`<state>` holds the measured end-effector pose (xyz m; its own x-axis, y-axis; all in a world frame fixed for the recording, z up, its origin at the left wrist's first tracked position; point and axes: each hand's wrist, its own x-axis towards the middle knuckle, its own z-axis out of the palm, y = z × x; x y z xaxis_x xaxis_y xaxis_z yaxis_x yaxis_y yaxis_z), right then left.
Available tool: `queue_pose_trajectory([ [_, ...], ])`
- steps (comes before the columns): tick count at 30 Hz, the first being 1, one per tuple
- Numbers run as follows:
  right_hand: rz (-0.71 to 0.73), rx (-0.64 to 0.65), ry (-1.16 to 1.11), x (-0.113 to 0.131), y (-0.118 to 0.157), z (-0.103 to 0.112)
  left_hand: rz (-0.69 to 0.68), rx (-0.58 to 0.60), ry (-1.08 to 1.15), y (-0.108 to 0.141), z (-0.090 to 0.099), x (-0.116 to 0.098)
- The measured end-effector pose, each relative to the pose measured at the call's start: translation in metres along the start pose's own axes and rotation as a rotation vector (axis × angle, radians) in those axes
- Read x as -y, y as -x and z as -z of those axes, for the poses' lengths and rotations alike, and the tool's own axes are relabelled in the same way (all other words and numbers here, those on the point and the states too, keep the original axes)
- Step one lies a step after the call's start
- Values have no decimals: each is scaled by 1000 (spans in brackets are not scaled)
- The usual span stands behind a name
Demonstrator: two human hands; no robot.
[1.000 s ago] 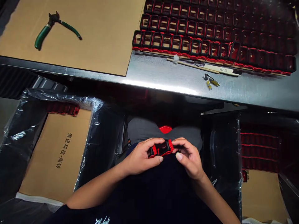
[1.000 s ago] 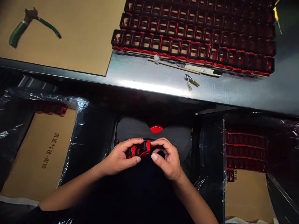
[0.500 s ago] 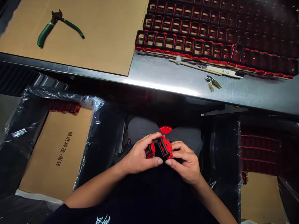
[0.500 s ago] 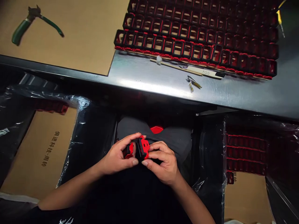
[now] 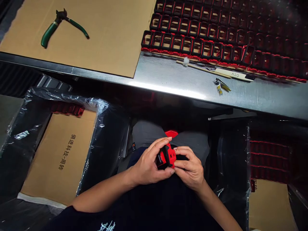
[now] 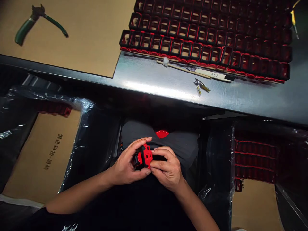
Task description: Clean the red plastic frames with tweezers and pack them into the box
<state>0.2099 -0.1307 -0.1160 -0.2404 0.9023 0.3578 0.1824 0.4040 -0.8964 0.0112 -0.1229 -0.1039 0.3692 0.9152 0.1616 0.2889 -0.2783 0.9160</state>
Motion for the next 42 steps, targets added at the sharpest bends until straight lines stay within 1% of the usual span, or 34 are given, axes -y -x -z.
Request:
queue_pose_trajectory([
  [6, 8, 28, -6, 0, 0, 2, -80, -17, -46, -4, -1, 1],
  [8, -28, 46, -27, 1, 0, 5, -97, -39, -57, -4, 0, 1],
  [11, -183, 45, -149, 3, 0, 11, -110, -51, -58, -3, 1, 2],
  [14, -401, 19, -376, 6, 2, 16, -123, -31, -65, -3, 1, 3],
  [16, -544, 22, -531, 7, 4, 15, -143, -23, -90, -3, 0, 3],
  [18, -659, 26, -665, 8, 4, 11, -161, -21, -122, -4, -1, 1],
  [20, -750, 30, -760, 8, 4, 6, -149, 2, -163, -5, -1, -2],
  [25, -951, 50, -914, 5, 0, -5, -84, 128, -317, -7, 9, -15],
  [29, -1086, 33, -1114, 2, -2, -6, -67, 159, -314, -7, 16, -18],
  [32, -1113, 6, -1161, 5, -5, -7, -30, 172, -235, -8, 15, -13],
  [35, -1087, 6, -1117, 12, -7, -9, 16, 181, -126, -8, 12, -7],
  [39, -1038, 21, -1039, 15, -8, -8, -14, 166, 0, -6, 8, 1],
  [42, -1034, -22, -1001, 13, -6, -5, -16, 127, 53, -4, 8, 5],
])
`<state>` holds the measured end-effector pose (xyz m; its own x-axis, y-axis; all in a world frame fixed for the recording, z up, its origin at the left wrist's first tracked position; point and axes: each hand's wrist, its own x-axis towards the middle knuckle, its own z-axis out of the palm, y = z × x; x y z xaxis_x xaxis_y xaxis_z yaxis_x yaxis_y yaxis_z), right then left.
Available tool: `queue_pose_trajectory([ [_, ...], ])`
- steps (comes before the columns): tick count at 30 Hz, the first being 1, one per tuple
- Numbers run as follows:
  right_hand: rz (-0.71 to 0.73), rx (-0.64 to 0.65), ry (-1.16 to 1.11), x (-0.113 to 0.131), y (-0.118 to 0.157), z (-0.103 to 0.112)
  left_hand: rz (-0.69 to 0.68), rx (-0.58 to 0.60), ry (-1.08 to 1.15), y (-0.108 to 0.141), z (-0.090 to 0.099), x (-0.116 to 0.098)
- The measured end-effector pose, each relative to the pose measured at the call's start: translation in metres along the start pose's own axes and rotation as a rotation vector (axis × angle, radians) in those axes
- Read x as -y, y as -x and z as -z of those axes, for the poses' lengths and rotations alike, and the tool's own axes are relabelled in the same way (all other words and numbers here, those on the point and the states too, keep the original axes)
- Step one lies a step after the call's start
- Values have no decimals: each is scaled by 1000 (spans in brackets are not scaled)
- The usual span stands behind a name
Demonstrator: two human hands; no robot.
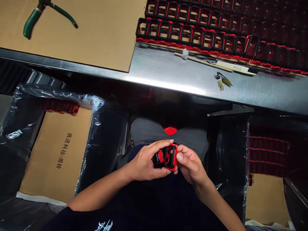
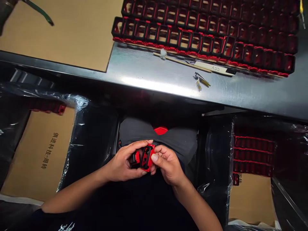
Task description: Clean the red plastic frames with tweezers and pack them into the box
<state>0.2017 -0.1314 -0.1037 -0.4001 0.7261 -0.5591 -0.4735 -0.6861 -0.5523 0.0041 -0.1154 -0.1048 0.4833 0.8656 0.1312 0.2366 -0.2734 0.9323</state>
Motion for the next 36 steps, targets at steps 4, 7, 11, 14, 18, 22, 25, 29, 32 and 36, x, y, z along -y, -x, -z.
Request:
queue_pose_trajectory([
  [4, 51, -98, 15, 2, 1, 7, 2, -29, 34, 1, 1, 1],
  [7, 92, -118, 64, 3, 2, 8, 10, -13, 45, 1, 0, 2],
  [11, 78, -90, 99, 4, 3, 7, 21, 3, 50, 1, -1, 2],
  [14, 67, -75, 126, 3, 3, 6, 28, 19, 45, 1, -1, 2],
  [18, 81, -55, 152, 3, 3, 7, 26, 31, 20, 0, 0, 0],
  [22, 84, -54, 203, 3, 3, 7, 48, 73, -4, -1, 1, -1],
  [25, 81, -61, 227, 4, 3, 7, 45, 86, -20, 0, 2, -1],
  [29, 54, -57, 193, 5, 2, 6, 3, 88, -28, -1, 1, 2],
  [32, 11, -31, 115, 8, 1, 7, -34, 66, -1, -1, -1, 6],
  [36, -67, 16, 32, 8, -5, 6, -60, 28, 42, -2, -4, 9],
])
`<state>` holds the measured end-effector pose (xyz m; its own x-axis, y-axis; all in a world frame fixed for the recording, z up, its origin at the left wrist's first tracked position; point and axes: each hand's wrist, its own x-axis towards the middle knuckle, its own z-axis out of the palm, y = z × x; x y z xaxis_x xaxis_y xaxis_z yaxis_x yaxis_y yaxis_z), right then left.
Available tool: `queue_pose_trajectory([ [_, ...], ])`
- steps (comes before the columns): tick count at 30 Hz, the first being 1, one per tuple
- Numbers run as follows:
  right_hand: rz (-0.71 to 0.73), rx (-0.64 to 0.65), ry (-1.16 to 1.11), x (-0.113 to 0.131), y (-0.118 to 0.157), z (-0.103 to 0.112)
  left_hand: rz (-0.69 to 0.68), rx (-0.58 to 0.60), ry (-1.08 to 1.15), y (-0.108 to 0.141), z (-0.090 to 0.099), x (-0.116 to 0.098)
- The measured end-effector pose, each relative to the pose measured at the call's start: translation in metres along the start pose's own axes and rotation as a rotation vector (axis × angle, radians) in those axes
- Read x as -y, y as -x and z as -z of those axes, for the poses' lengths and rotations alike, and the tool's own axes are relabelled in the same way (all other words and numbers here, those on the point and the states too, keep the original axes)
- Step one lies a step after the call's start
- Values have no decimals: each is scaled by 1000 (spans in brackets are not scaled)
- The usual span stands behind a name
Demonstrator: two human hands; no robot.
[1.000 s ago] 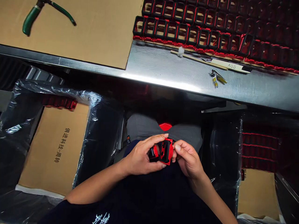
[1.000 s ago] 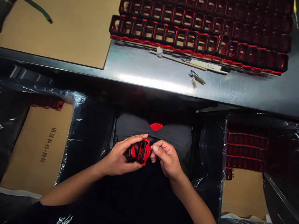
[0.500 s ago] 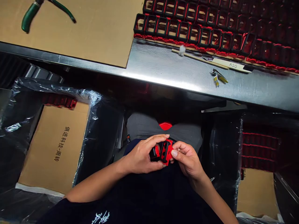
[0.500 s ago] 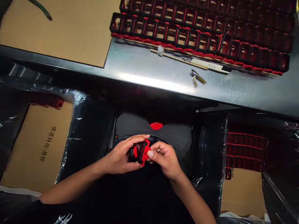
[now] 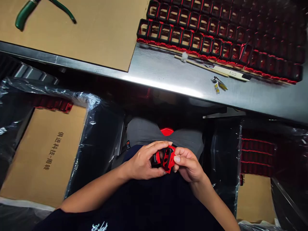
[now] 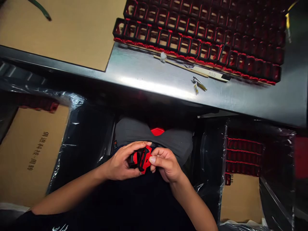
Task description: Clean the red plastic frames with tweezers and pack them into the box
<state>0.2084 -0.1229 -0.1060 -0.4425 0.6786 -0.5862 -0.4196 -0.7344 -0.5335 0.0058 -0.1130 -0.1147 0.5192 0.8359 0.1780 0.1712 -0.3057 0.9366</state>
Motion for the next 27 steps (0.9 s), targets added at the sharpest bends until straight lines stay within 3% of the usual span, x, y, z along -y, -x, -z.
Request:
queue_pose_trajectory([
  [5, -30, 40, 113, 10, -5, -2, 15, -86, 30, 0, 1, 2],
  [7, 86, 3, 333, 30, -3, -2, 46, -128, 36, 1, 3, 3],
  [9, 392, -193, 620, 62, -2, 2, 76, -181, 36, 2, 5, 5],
  [12, 1002, -723, 970, 124, -10, 15, 68, -236, 14, 1, 6, 5],
  [14, 1123, -893, 1225, 161, -25, 28, 56, -237, -28, -2, 6, 3],
  [17, 1087, -962, 1507, 193, -48, 44, 55, -211, -70, -8, 5, -2],
  [20, 1101, -990, 1451, 189, -50, 50, 29, -196, -52, -11, 5, -8],
  [23, 1200, -911, 1249, 152, -25, 50, 10, -193, -43, -9, 6, -10],
  [25, 1227, -732, 1249, 116, 0, 46, 2, -184, -34, -8, 5, -10],
  [27, 1146, -480, 1338, 79, 25, 40, -7, -172, -16, -7, 3, -9],
])
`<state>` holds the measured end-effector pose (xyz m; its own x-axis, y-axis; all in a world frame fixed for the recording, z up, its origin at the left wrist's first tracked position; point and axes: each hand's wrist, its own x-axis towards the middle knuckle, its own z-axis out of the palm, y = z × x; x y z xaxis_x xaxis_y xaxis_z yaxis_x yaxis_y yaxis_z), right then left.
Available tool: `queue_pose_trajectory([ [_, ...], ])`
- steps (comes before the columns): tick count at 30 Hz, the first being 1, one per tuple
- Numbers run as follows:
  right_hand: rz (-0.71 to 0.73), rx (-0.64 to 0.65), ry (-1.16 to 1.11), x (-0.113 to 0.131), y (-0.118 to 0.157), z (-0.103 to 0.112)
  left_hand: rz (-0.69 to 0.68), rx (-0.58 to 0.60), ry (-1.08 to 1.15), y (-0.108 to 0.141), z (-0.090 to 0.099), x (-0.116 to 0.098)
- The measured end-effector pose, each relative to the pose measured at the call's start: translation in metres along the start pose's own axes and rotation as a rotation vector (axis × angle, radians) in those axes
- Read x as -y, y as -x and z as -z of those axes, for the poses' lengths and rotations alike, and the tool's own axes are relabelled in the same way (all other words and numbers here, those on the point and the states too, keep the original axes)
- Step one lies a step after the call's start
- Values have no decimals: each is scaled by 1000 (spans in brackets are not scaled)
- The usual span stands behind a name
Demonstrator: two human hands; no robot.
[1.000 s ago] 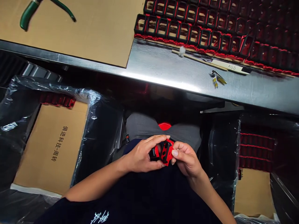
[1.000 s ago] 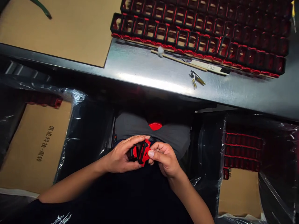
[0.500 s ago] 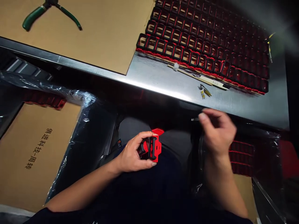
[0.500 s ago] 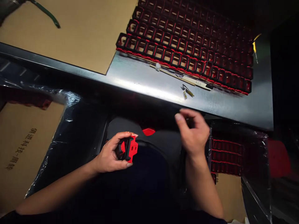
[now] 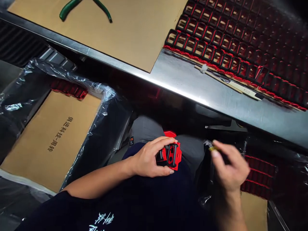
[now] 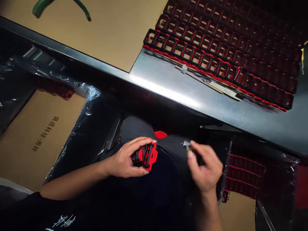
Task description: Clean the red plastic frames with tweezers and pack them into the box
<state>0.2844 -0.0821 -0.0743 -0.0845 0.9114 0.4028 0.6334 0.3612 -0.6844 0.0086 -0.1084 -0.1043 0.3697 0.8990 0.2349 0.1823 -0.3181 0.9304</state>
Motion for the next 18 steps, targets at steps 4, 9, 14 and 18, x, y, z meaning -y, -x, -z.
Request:
queue_pose_trajectory([
  [4, 68, 167, -189, 36, 53, -12, -51, 39, 35, -3, -6, 3],
  [9, 75, 111, -245, 50, 62, -24, -112, 90, 58, -7, -11, 5],
  [14, 147, 162, -255, 52, 51, -24, -112, 78, 50, -3, -10, 6],
  [18, 178, 184, -259, 52, 46, -26, -94, 63, 41, 1, -8, 7],
])
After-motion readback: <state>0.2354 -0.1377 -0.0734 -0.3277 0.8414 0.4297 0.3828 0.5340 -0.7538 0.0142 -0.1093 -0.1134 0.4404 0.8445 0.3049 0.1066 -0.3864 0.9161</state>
